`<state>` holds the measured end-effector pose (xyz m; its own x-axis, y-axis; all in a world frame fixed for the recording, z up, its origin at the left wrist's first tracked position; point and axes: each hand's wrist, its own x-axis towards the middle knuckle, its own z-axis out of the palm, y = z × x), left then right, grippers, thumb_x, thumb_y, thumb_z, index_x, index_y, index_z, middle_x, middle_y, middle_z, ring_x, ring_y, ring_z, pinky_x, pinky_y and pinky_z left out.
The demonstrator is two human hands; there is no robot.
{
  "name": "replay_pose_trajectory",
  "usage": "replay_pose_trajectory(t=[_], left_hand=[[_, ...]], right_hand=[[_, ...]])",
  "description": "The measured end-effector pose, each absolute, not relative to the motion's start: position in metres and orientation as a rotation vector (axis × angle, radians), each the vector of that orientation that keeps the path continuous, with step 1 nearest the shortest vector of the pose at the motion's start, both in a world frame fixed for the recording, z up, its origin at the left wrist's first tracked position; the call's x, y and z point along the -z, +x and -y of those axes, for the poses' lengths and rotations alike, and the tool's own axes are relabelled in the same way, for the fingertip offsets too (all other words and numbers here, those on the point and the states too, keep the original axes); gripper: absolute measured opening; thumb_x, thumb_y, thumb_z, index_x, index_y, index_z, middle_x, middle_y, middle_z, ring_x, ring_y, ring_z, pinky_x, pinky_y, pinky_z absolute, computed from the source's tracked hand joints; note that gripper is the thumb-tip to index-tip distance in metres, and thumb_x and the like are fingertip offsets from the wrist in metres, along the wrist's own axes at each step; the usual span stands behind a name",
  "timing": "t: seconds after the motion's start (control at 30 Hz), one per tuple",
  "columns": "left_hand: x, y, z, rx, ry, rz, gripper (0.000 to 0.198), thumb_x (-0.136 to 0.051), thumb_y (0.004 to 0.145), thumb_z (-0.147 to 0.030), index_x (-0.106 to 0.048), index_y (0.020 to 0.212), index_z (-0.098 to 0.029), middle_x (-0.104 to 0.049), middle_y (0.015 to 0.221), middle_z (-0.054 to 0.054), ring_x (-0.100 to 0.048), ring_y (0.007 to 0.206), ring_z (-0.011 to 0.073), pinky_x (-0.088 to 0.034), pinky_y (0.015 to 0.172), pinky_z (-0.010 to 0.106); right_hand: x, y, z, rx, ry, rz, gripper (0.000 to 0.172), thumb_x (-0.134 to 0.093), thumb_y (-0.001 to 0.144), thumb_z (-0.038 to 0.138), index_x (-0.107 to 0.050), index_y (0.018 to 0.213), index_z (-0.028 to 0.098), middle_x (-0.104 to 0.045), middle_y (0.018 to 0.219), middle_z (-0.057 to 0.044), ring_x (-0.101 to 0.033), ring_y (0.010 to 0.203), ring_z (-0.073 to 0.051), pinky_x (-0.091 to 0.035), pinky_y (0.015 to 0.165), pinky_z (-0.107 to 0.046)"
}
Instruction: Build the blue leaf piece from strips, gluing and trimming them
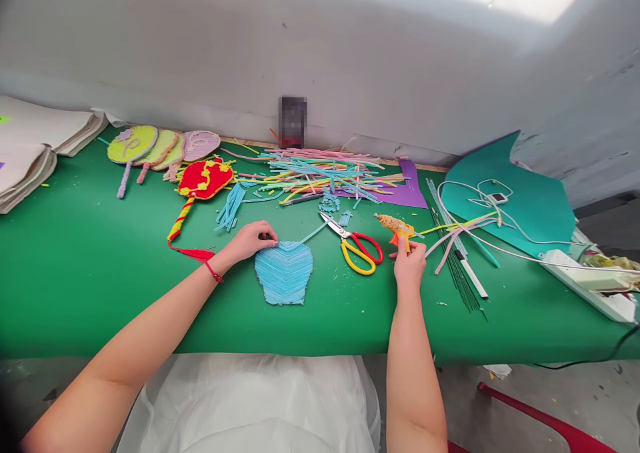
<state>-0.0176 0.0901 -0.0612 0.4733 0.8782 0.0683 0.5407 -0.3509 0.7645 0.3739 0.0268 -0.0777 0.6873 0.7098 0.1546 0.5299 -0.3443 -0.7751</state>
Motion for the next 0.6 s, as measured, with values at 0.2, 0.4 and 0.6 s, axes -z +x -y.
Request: replay_pose_trajectory(t=[0.2,0.4,0.6], left_hand=[[0.057,-0.016,-0.09,-0.787,1.879,-1.143,0.016,-0.061,0.074,-0.033,-0.065,0.074,-0.018,-0.062,0.083,0.003,-0.055,0.078,0.0162,-0.042,0.071,0.028],[0.054,-0.012,-0.09,-1.0,1.746,-1.101,0.02,-0.065,0.072,-0.037,-0.063,0.072,-0.017,-0.061,0.081,0.003,-0.057,0.078,0.0158,-0.044,0.076,0.029],[0.054,-0.014,-0.091,-1.107,1.565,-1.161,0.02,-0.064,0.073,-0.036,-0.061,0.075,-0.016,-0.06,0.079,0.002,-0.057,0.074,0.0147,-0.046,0.073,0.029]], right_hand=[[0.072,0.362,-0.027,-0.323,-2.006,0.981,0.058,-0.045,0.07,0.074,-0.047,0.09,0.02,-0.063,0.069,-0.003,-0.048,0.047,-0.013,-0.038,0.051,-0.029],[0.058,0.335,-0.026,-0.282,-2.012,1.024,0.065,-0.06,0.058,0.071,-0.048,0.095,0.019,-0.063,0.084,-0.006,-0.056,0.067,-0.018,-0.041,0.061,-0.03],[0.02,0.285,-0.014,-0.285,-1.95,1.225,0.066,-0.067,0.058,0.064,-0.048,0.103,0.02,-0.064,0.095,-0.007,-0.06,0.078,-0.021,-0.044,0.066,-0.031]])
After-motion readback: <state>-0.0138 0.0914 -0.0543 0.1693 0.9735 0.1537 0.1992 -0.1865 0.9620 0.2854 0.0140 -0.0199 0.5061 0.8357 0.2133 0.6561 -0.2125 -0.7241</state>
